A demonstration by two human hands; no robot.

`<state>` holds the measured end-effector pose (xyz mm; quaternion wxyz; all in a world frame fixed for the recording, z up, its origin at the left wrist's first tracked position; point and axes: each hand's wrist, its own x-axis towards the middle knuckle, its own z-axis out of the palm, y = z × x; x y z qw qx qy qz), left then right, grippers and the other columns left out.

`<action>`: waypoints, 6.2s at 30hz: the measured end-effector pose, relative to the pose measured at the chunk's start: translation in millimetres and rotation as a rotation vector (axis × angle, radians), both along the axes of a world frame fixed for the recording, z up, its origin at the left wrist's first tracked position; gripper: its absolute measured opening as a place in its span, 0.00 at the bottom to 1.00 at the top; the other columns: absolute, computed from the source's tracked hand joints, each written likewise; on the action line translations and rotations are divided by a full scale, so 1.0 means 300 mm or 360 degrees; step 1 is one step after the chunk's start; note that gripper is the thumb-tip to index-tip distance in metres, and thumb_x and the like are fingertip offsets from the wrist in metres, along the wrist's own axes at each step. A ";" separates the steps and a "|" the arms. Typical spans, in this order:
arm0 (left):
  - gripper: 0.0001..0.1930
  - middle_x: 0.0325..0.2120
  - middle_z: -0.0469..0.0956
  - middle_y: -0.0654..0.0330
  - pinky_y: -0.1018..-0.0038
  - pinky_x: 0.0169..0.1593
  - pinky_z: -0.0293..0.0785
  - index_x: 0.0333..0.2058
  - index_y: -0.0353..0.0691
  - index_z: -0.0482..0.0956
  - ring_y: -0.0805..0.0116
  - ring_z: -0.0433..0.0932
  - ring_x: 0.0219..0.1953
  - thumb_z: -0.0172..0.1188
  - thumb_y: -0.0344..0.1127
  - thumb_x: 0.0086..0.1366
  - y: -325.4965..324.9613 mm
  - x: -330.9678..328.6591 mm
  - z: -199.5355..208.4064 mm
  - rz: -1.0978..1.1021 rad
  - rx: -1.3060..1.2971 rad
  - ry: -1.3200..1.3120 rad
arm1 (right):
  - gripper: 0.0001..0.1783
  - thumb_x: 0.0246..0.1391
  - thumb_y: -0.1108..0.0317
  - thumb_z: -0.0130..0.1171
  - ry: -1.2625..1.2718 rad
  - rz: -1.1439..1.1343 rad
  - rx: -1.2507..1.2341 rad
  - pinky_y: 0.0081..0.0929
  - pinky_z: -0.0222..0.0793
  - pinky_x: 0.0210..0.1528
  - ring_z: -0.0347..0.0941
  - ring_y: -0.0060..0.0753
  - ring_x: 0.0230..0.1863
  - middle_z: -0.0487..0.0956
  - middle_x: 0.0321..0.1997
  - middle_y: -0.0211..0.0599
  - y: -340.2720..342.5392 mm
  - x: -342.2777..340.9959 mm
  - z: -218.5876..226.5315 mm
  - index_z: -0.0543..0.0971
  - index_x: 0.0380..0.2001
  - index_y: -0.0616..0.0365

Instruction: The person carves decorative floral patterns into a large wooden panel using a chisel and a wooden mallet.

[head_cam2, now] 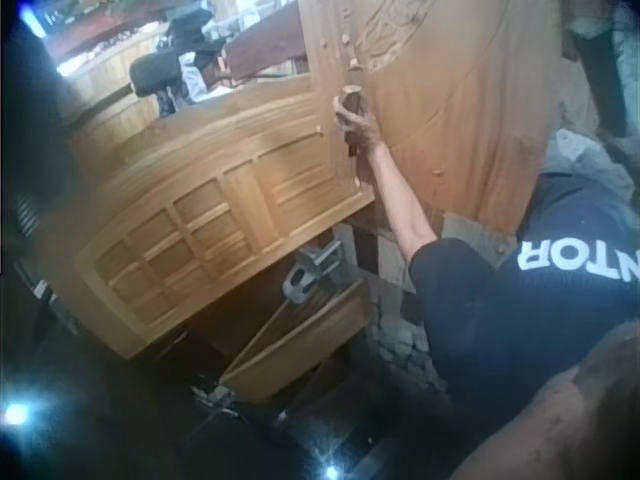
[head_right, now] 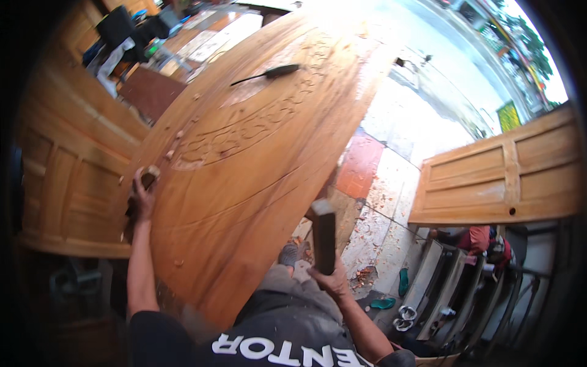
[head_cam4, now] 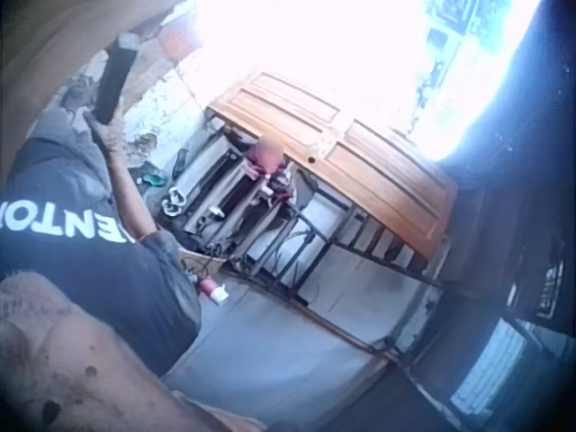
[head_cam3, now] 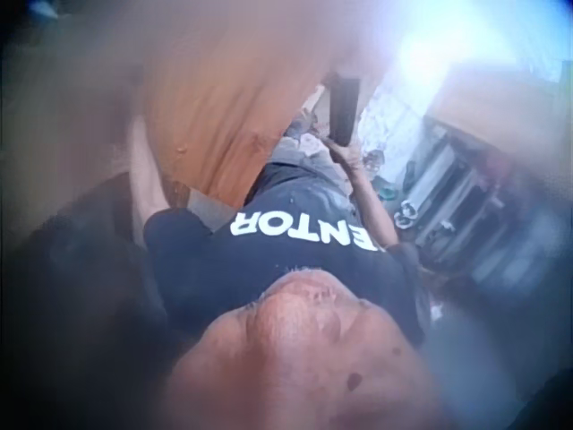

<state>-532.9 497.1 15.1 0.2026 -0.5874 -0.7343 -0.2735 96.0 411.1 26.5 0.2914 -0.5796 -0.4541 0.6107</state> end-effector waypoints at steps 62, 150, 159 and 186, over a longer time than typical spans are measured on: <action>0.20 0.22 0.71 0.68 0.81 0.15 0.60 0.42 0.42 0.73 0.82 0.67 0.13 0.61 0.55 0.78 0.798 0.450 0.190 -0.0338 0.0615 -0.2592 | 0.42 0.56 0.69 0.72 -0.0705 0.1795 0.2119 0.42 0.83 0.51 0.87 0.48 0.47 0.88 0.52 0.48 1.929 -1.217 0.429 0.70 0.74 0.46; 0.20 0.24 0.72 0.70 0.81 0.16 0.62 0.48 0.44 0.77 0.83 0.67 0.15 0.62 0.56 0.78 0.859 0.516 0.181 -0.0182 0.0496 -0.2565 | 0.48 0.53 0.67 0.75 -0.0361 0.1156 0.1301 0.36 0.80 0.52 0.83 0.37 0.48 0.85 0.52 0.40 1.906 -1.027 0.361 0.66 0.76 0.46; 0.22 0.33 0.76 0.64 0.80 0.23 0.67 0.57 0.42 0.74 0.78 0.72 0.21 0.65 0.50 0.76 0.687 0.463 0.306 0.0129 0.1108 -0.1974 | 0.50 0.51 0.57 0.76 0.0077 0.0652 0.0389 0.33 0.78 0.46 0.80 0.32 0.42 0.81 0.44 0.40 1.627 -0.682 0.380 0.66 0.73 0.62; 0.12 0.27 0.71 0.64 0.66 0.33 0.74 0.40 0.50 0.79 0.62 0.76 0.29 0.71 0.36 0.59 0.467 0.985 0.113 -0.1753 0.0022 -0.0336 | 0.19 0.46 0.68 0.79 -0.0513 -0.0038 0.0567 0.31 0.75 0.43 0.78 0.28 0.41 0.81 0.38 0.31 0.316 -0.049 0.309 0.82 0.39 0.59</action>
